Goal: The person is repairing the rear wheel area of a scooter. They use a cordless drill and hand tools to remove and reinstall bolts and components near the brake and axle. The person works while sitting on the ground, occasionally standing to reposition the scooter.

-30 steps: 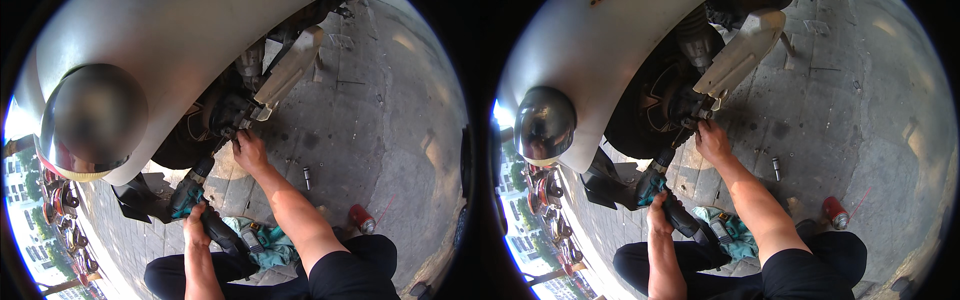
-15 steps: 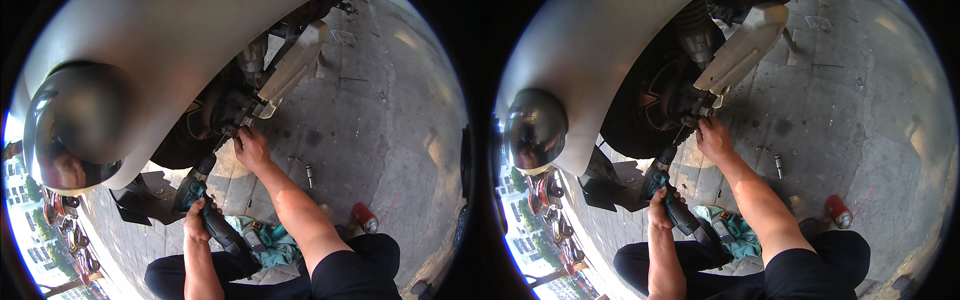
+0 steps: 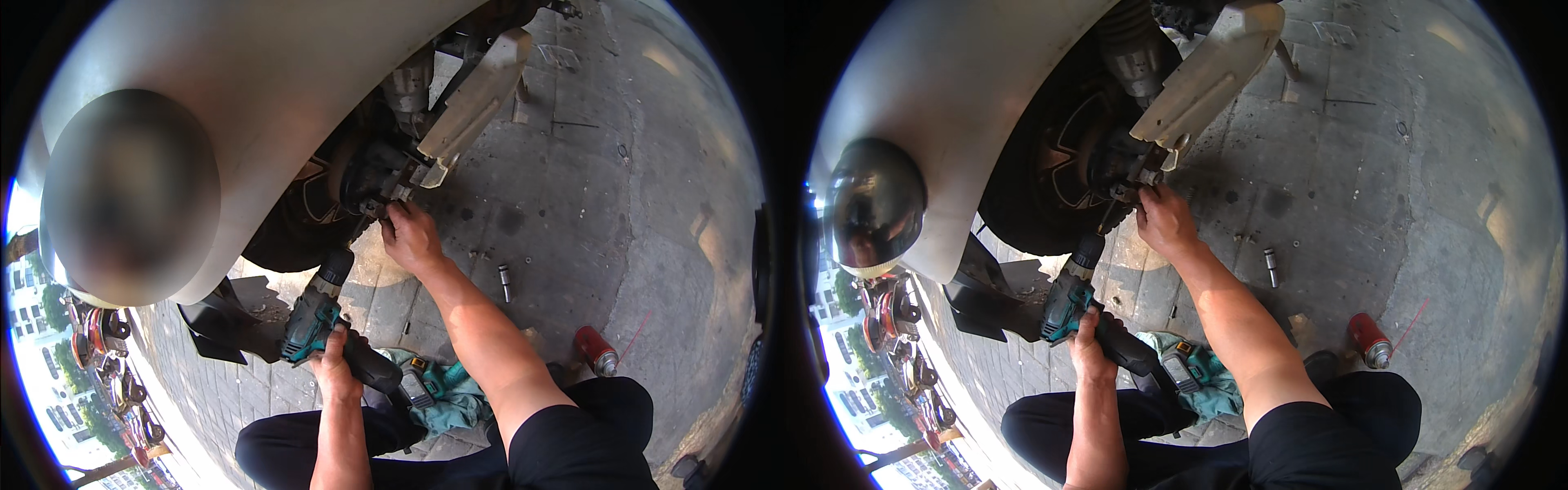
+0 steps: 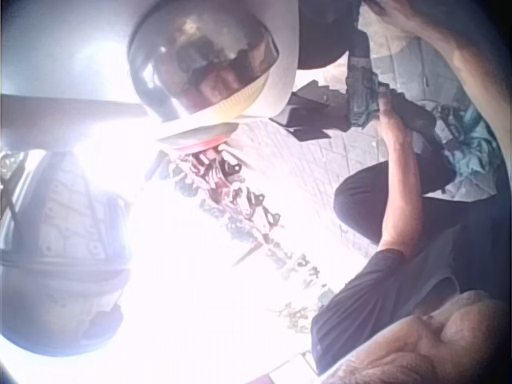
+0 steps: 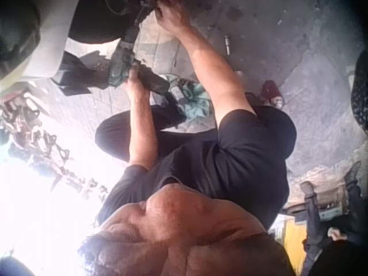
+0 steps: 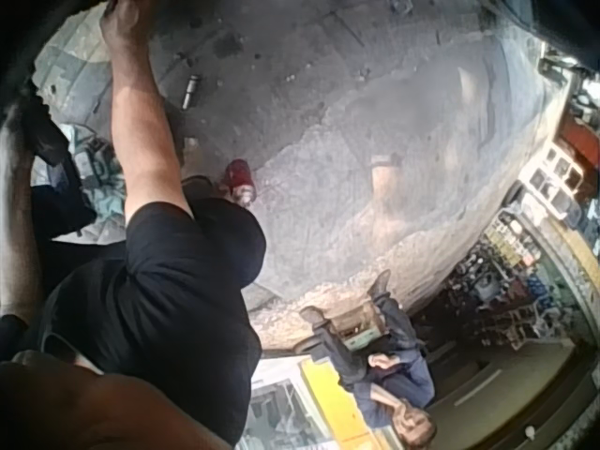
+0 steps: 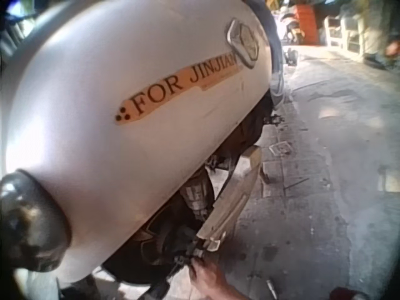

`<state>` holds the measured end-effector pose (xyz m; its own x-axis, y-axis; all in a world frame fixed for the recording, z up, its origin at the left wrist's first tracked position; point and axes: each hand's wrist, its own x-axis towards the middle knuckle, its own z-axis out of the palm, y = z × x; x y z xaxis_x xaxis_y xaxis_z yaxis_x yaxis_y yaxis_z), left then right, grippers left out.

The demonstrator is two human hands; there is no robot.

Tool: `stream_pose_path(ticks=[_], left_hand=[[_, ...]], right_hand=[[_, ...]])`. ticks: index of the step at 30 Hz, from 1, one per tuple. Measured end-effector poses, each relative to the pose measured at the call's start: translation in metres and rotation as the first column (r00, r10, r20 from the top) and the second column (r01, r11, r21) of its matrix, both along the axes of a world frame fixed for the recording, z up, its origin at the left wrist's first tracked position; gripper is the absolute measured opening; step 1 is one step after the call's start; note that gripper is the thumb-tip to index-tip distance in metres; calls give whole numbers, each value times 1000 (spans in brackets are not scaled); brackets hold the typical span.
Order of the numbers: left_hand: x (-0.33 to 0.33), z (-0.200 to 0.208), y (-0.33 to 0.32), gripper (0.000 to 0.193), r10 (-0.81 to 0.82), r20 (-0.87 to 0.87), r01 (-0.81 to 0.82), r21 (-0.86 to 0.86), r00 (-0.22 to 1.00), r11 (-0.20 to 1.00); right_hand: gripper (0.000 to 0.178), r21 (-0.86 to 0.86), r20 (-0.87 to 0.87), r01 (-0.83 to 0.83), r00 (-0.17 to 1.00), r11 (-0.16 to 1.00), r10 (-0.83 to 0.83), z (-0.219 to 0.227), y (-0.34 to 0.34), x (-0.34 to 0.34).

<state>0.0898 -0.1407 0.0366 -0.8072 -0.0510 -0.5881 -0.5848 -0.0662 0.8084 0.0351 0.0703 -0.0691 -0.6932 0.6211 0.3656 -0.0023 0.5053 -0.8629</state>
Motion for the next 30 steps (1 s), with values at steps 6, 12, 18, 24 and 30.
stream_pose_path(ticks=[6,12,18,24,30], left_hand=[[9,0,15,28,8,-53,-12,-71,999,997],[-39,16,-16,30,-124,249,127,5,960,992],[-49,23,-24,30,-198,294,177,96,935,979],[-38,19,-15,29,-128,260,128,20,957,992],[-41,16,-22,32,-167,290,143,104,942,984]], right_hand=[[20,-6,2,2,1000,1000,-2,2,1,0],[22,10,24,-24,999,1000,24,0,2,1],[23,80,37,-15,999,997,12,-4,3,-5],[22,82,50,-4,999,997,0,-5,4,-5],[21,82,52,-4,999,997,0,-4,5,-6]])
